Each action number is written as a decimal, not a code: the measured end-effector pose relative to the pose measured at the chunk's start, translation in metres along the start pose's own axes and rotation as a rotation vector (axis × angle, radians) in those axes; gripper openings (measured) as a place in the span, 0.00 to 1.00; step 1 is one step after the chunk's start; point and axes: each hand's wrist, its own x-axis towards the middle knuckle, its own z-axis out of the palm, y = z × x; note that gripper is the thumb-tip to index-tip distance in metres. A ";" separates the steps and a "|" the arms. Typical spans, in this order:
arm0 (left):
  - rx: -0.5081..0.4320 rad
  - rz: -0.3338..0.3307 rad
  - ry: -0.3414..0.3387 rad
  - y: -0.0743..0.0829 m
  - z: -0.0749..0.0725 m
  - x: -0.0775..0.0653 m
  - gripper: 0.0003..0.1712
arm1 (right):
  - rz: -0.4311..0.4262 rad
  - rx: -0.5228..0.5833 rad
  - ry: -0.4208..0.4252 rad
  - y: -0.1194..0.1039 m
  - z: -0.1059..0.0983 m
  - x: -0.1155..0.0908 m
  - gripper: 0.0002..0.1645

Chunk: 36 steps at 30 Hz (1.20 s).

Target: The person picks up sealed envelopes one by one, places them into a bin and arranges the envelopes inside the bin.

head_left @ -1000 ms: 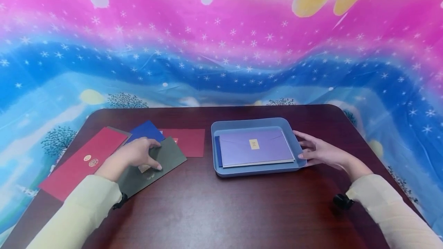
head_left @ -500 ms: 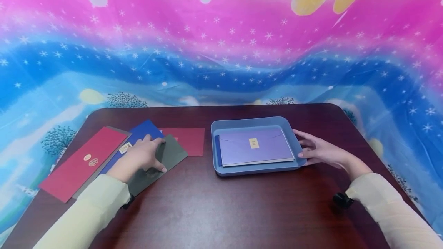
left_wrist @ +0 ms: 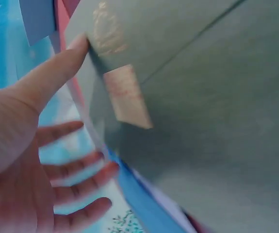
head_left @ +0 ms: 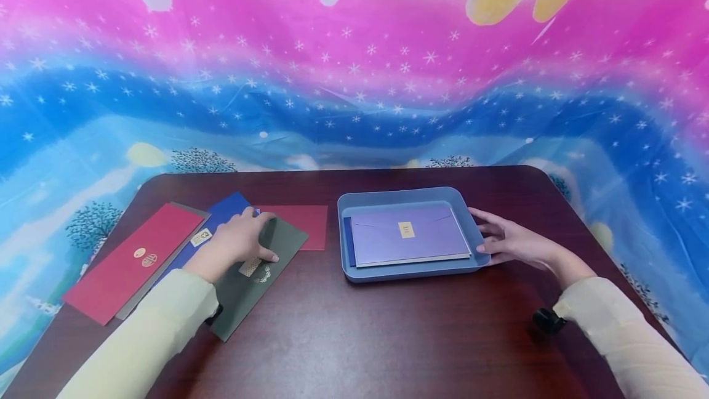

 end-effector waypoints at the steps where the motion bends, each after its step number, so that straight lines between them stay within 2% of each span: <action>1: 0.016 0.046 0.003 0.001 -0.001 0.002 0.53 | 0.004 -0.004 0.003 0.000 0.000 0.000 0.58; 3: 0.045 0.144 -0.015 0.004 -0.004 0.007 0.49 | 0.004 -0.014 0.004 -0.001 0.000 0.000 0.58; 5: 0.075 0.225 -0.062 0.008 -0.006 0.011 0.47 | 0.003 -0.022 0.002 -0.001 0.000 0.000 0.57; 9: 0.133 0.294 -0.137 0.018 -0.008 0.019 0.52 | 0.004 -0.020 -0.001 0.000 0.000 0.000 0.58; 14: 0.166 0.275 -0.149 0.025 -0.010 0.024 0.56 | 0.013 -0.010 0.009 0.002 0.000 0.000 0.58; 19: 0.160 0.252 -0.138 0.025 -0.011 0.027 0.57 | 0.014 -0.020 0.013 0.000 -0.001 0.001 0.58; 24: 0.120 0.264 -0.098 0.022 -0.013 0.030 0.45 | 0.006 -0.022 0.006 -0.001 0.000 0.000 0.58; 29: 0.063 0.278 -0.043 0.011 -0.018 0.033 0.32 | -0.002 -0.018 -0.004 -0.001 0.000 0.001 0.58; 32: -0.008 0.262 -0.020 0.004 -0.027 0.033 0.27 | -0.002 -0.017 -0.004 0.000 0.000 0.001 0.58; 36: -0.070 0.233 -0.002 -0.006 -0.049 0.026 0.20 | 0.004 -0.020 0.000 0.000 0.000 0.001 0.58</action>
